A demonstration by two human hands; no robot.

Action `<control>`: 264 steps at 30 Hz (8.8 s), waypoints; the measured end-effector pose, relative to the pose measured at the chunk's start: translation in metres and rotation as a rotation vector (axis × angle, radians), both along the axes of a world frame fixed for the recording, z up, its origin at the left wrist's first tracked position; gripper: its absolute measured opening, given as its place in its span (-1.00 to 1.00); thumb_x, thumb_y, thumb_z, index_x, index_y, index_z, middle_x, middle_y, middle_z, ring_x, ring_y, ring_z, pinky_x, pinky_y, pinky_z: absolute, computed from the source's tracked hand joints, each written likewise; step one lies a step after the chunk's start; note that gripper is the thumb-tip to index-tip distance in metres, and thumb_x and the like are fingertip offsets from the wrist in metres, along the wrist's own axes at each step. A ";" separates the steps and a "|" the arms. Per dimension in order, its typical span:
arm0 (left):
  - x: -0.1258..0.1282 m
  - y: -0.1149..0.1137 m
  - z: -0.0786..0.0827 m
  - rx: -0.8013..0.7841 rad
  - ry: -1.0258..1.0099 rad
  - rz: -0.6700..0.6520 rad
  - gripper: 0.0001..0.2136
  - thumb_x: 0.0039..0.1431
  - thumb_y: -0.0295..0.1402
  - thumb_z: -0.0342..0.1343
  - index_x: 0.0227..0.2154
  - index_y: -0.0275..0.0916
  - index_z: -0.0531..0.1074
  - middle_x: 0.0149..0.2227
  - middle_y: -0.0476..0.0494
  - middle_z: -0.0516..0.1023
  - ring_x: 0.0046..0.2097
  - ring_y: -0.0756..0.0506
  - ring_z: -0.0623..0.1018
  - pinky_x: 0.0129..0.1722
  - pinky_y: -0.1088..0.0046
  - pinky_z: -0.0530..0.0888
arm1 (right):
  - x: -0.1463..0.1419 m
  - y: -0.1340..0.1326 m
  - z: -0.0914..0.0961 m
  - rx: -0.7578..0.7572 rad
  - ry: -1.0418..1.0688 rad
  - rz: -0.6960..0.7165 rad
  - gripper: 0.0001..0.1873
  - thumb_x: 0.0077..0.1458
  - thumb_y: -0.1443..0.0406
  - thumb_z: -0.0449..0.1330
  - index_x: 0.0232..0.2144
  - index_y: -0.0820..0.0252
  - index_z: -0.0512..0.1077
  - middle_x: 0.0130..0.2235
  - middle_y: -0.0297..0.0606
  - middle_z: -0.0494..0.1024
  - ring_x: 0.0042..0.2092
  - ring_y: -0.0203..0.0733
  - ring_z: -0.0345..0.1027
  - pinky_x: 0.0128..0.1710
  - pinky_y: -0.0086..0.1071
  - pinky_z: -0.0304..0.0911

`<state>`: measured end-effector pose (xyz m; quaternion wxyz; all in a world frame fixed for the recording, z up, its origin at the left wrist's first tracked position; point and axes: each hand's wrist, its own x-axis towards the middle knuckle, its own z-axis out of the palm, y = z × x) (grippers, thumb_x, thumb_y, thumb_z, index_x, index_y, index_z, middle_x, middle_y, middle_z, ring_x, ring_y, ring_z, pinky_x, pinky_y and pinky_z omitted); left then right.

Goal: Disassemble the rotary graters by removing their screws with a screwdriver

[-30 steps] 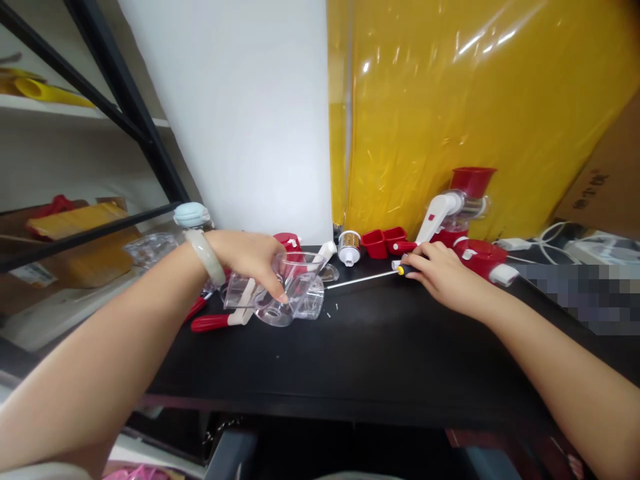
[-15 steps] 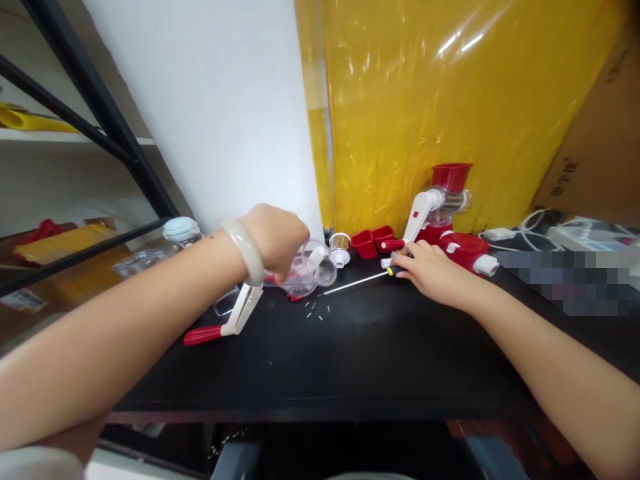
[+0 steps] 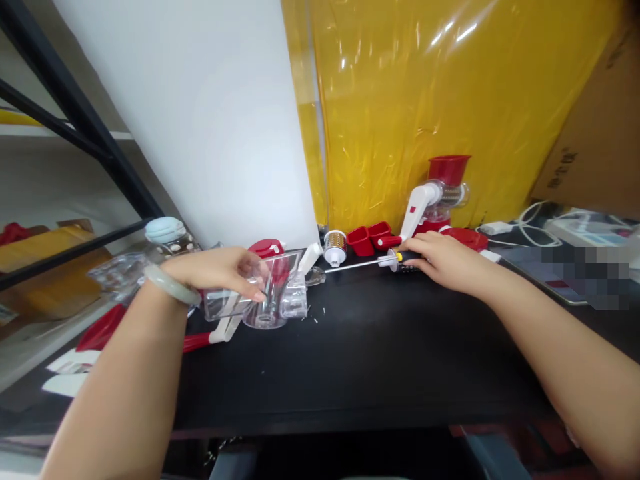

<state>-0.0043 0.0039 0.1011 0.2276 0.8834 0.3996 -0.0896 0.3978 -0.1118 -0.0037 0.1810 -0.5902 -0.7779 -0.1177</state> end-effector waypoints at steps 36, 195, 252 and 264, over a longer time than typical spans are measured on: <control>-0.015 0.011 -0.037 -0.005 -0.081 -0.030 -0.53 -0.09 0.08 0.30 -0.27 -0.21 0.54 -0.34 -0.08 0.59 -0.31 -0.11 0.50 -0.33 0.40 0.27 | -0.019 0.004 -0.018 0.082 -0.033 0.074 -0.66 0.29 0.17 0.01 -0.03 0.16 0.46 0.00 0.02 0.52 -0.01 0.17 0.42 -0.02 0.06 0.34; -0.023 0.019 -0.043 -0.087 -0.009 0.059 -0.51 -0.14 0.11 0.31 -0.27 -0.18 0.56 -0.29 -0.12 0.60 -0.26 -0.14 0.51 -0.28 0.39 0.34 | -0.013 0.018 -0.036 0.090 -0.206 0.156 -0.62 0.33 0.17 -0.08 0.04 0.06 0.43 -0.09 -0.03 0.49 -0.06 0.16 0.40 -0.21 -0.02 0.39; -0.031 0.023 -0.038 -0.176 -0.459 -0.507 -0.28 -0.17 -0.44 0.48 0.11 -0.35 0.34 0.09 -0.34 0.47 0.09 -0.23 0.49 0.10 0.25 0.42 | -0.032 -0.023 0.007 0.824 -0.371 0.254 -0.14 0.14 0.42 0.21 0.41 0.01 0.01 -0.27 -0.14 0.51 -0.29 0.00 0.36 -0.37 -0.20 0.27; -0.032 0.020 -0.042 -0.385 -0.452 -0.366 -0.34 -0.19 -0.41 0.49 0.05 -0.22 0.42 0.01 -0.23 0.54 0.01 -0.18 0.53 -0.01 0.37 0.49 | -0.041 -0.026 0.007 0.820 -0.465 0.266 -0.14 0.12 0.43 0.23 0.40 0.14 0.03 -0.28 -0.11 0.55 -0.27 0.04 0.38 -0.37 -0.21 0.23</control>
